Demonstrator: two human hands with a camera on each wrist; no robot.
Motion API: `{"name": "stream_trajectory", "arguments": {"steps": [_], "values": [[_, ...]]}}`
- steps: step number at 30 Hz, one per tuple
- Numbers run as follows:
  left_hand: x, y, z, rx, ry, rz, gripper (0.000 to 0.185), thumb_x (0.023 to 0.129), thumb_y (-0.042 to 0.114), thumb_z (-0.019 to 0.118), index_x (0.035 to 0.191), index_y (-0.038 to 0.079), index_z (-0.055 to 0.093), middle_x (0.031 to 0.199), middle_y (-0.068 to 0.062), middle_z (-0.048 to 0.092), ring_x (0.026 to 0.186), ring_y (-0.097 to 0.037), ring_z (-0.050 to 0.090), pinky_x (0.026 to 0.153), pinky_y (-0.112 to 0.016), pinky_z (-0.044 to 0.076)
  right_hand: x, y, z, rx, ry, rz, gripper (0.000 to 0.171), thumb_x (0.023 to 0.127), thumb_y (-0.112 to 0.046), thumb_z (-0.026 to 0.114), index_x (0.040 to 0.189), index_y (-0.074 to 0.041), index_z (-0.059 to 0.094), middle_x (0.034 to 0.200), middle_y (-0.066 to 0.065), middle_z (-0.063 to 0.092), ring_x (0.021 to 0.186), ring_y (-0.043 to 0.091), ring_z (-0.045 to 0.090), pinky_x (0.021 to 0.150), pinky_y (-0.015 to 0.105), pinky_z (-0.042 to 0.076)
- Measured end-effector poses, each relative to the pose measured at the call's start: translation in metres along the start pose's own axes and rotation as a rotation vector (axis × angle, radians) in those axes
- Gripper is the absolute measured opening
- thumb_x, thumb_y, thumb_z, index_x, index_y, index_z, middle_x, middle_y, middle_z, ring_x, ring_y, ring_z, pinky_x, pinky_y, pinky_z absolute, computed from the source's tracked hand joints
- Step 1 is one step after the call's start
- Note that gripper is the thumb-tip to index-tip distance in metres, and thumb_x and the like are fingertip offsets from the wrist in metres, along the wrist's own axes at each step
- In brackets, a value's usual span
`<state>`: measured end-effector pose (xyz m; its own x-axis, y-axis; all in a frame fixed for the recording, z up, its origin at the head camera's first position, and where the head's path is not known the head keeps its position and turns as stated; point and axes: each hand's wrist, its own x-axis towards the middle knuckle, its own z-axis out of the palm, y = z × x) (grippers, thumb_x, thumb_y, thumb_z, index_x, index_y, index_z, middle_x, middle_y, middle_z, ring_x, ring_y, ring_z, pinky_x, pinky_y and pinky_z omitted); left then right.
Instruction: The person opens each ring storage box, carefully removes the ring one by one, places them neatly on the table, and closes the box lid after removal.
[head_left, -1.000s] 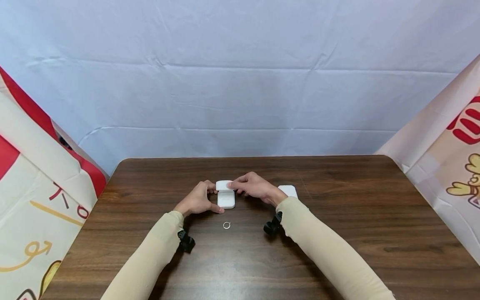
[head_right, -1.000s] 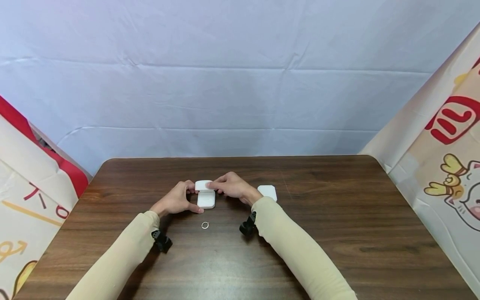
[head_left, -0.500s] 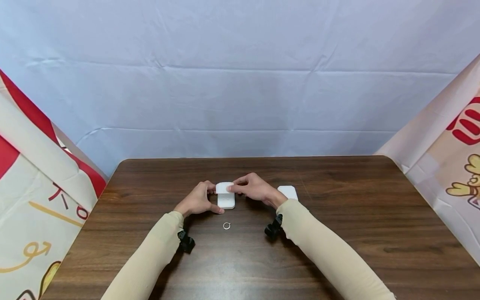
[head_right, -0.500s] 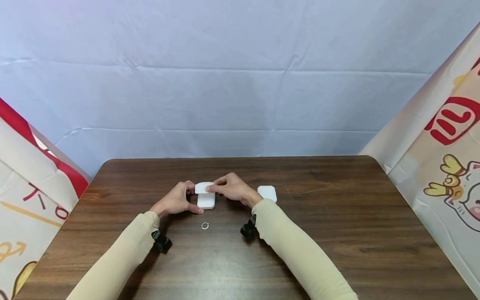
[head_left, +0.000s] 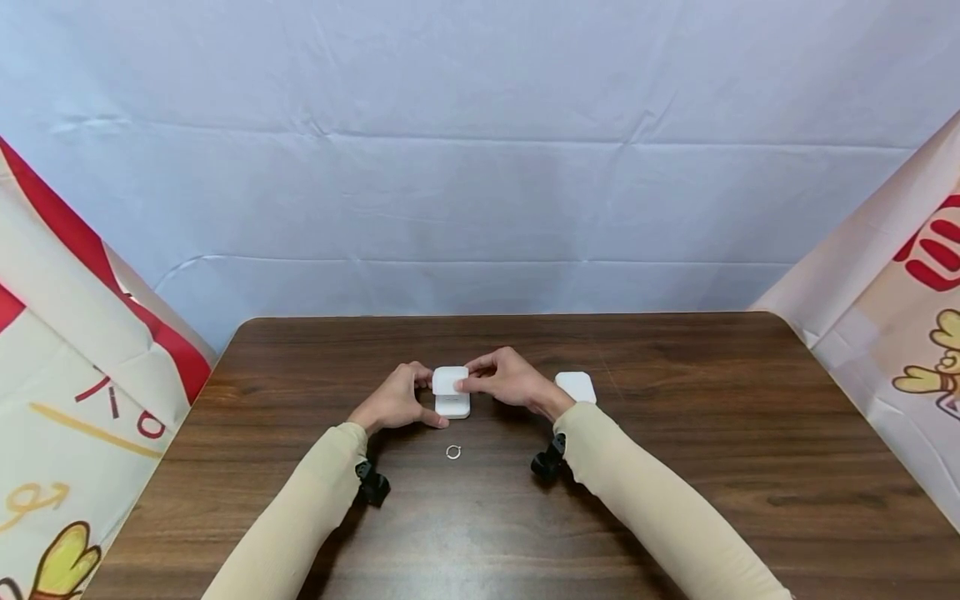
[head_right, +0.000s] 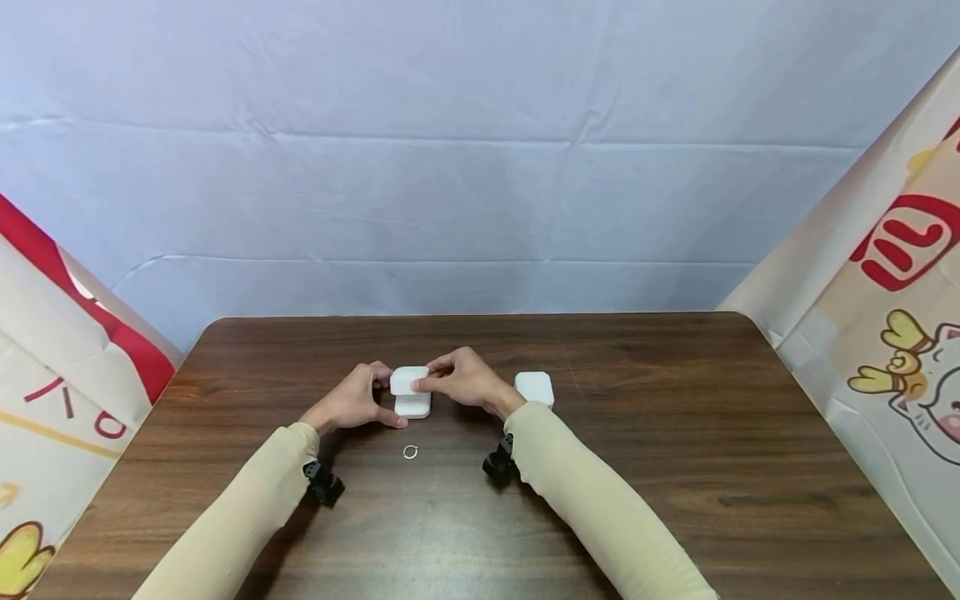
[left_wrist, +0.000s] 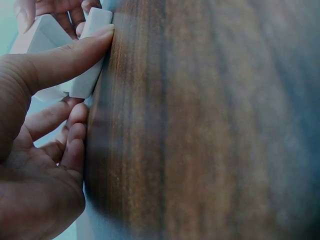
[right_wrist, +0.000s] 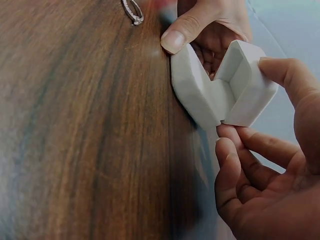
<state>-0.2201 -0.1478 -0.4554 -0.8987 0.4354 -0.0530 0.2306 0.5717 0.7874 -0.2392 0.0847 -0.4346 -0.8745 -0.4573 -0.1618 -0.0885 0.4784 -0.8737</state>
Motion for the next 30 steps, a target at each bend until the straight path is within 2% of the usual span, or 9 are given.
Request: {"name": "stream_trajectory", "arguments": {"steps": [10, 18, 23, 30], "values": [[-0.0006, 0.0007, -0.0005, -0.011, 0.0, 0.013, 0.045, 0.068, 0.012, 0.096, 0.106, 0.006, 0.074, 0.102, -0.005, 0.06, 0.096, -0.021, 0.054, 0.088, -0.041, 0.046, -0.003, 0.0002, 0.0013, 0.001, 0.007, -0.047, 0.039, 0.087, -0.024, 0.083, 0.118, -0.001, 0.073, 0.097, 0.004, 0.073, 0.081, 0.016, 0.062, 0.067, 0.027, 0.047], [-0.0013, 0.0014, -0.0014, -0.044, -0.003, 0.02, 0.051, 0.068, 0.011, 0.096, 0.113, 0.002, 0.073, 0.105, -0.007, 0.061, 0.1, -0.022, 0.056, 0.092, -0.045, 0.048, -0.0054, 0.003, 0.0022, -0.026, 0.011, -0.086, 0.043, 0.081, -0.02, 0.088, 0.117, -0.001, 0.073, 0.101, 0.003, 0.072, 0.087, 0.018, 0.064, 0.075, 0.028, 0.052], [-0.0011, 0.0005, -0.0013, -0.045, 0.0, 0.024, 0.055, 0.067, 0.011, 0.096, 0.116, 0.001, 0.073, 0.105, -0.007, 0.061, 0.1, -0.023, 0.057, 0.092, -0.044, 0.048, -0.0073, 0.0056, 0.0033, -0.076, 0.024, -0.143, 0.046, 0.076, -0.019, 0.091, 0.117, -0.005, 0.074, 0.102, 0.001, 0.072, 0.092, 0.023, 0.063, 0.079, 0.031, 0.052], [-0.0006, -0.0008, -0.0009, -0.038, -0.001, 0.019, 0.056, 0.067, 0.011, 0.096, 0.118, 0.002, 0.073, 0.106, -0.006, 0.061, 0.1, -0.021, 0.057, 0.091, -0.041, 0.049, -0.0085, 0.009, 0.0055, -0.125, 0.043, -0.2, 0.046, 0.073, -0.018, 0.093, 0.115, -0.009, 0.076, 0.098, -0.002, 0.07, 0.088, 0.02, 0.061, 0.079, 0.032, 0.051]]}}
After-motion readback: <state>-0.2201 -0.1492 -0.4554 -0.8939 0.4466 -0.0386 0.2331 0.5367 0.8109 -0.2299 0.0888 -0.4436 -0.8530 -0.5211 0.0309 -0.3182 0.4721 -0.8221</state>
